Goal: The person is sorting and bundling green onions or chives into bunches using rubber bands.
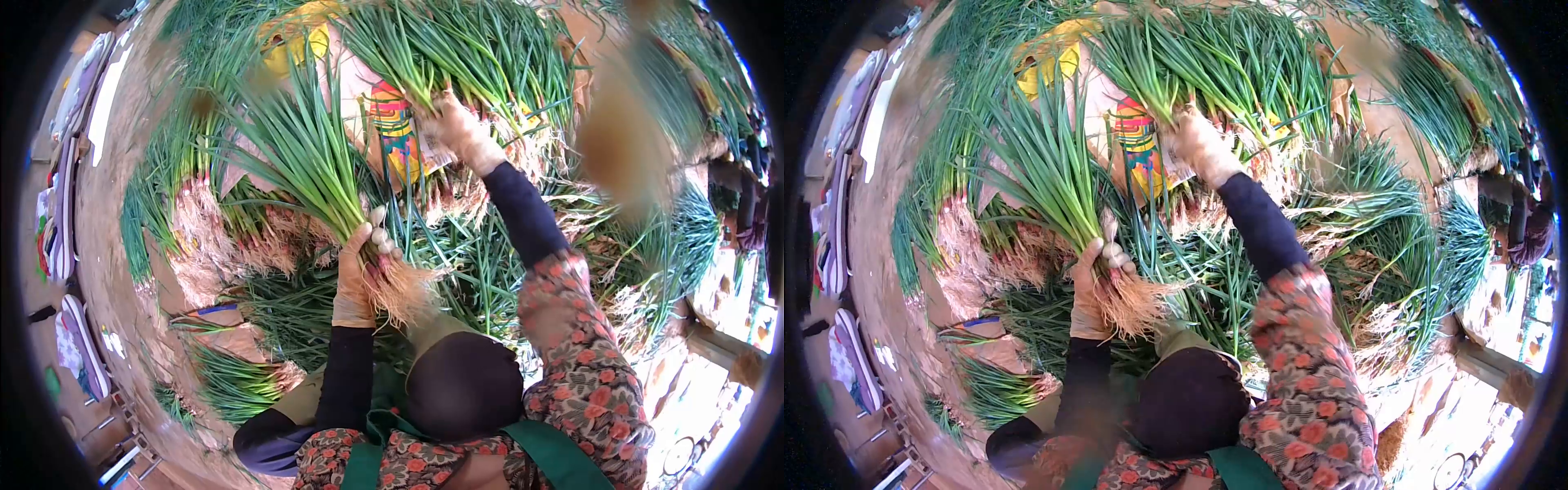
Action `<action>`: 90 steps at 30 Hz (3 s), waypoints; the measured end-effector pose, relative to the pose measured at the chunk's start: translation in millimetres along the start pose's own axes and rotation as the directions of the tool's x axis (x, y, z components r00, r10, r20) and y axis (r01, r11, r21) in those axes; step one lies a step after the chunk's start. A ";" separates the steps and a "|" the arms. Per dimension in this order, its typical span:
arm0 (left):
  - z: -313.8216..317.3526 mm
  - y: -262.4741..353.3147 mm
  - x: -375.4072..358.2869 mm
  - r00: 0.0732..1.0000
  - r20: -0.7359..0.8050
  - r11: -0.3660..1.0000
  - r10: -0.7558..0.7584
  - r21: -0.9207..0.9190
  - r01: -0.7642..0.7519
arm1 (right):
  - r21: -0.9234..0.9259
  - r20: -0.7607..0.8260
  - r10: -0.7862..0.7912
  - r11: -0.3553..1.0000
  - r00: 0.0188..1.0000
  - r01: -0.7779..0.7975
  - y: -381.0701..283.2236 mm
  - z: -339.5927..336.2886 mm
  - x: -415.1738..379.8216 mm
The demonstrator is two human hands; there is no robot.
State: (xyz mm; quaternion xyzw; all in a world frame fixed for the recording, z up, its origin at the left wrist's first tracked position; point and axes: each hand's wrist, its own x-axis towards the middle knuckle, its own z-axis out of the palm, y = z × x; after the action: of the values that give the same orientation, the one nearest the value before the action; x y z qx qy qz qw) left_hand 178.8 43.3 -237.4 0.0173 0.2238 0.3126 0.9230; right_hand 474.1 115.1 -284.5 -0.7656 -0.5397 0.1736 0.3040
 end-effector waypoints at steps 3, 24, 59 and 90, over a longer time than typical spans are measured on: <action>-14.0 -3.2 -2.0 0.999 -0.052 1.000 0.010 -0.001 -0.010 | 0.250 0.211 -0.047 0.968 0.976 -0.008 -6.6 -7.7 -81.9; -20.8 -53.2 -28.7 0.959 -0.271 0.890 0.078 0.453 0.056 | 0.646 0.642 0.118 0.449 0.758 -0.617 -55.6 58.9 -170.3; -11.8 -30.2 -16.8 0.958 -0.280 0.960 0.063 0.278 0.018 | 0.122 0.247 -0.156 0.984 0.956 0.129 -57.2 12.8 -196.4; -21.3 -29.8 -19.2 0.996 0.085 1.000 0.012 0.012 -0.013 | -0.065 -0.020 -0.271 0.961 0.962 0.270 -5.3 52.5 -47.7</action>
State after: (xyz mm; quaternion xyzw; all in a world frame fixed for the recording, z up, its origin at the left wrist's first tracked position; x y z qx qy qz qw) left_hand 173.3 5.8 -254.0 0.0376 0.1864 0.3157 0.9296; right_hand 422.0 86.4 -323.7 -0.6961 -0.6399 0.1026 0.3089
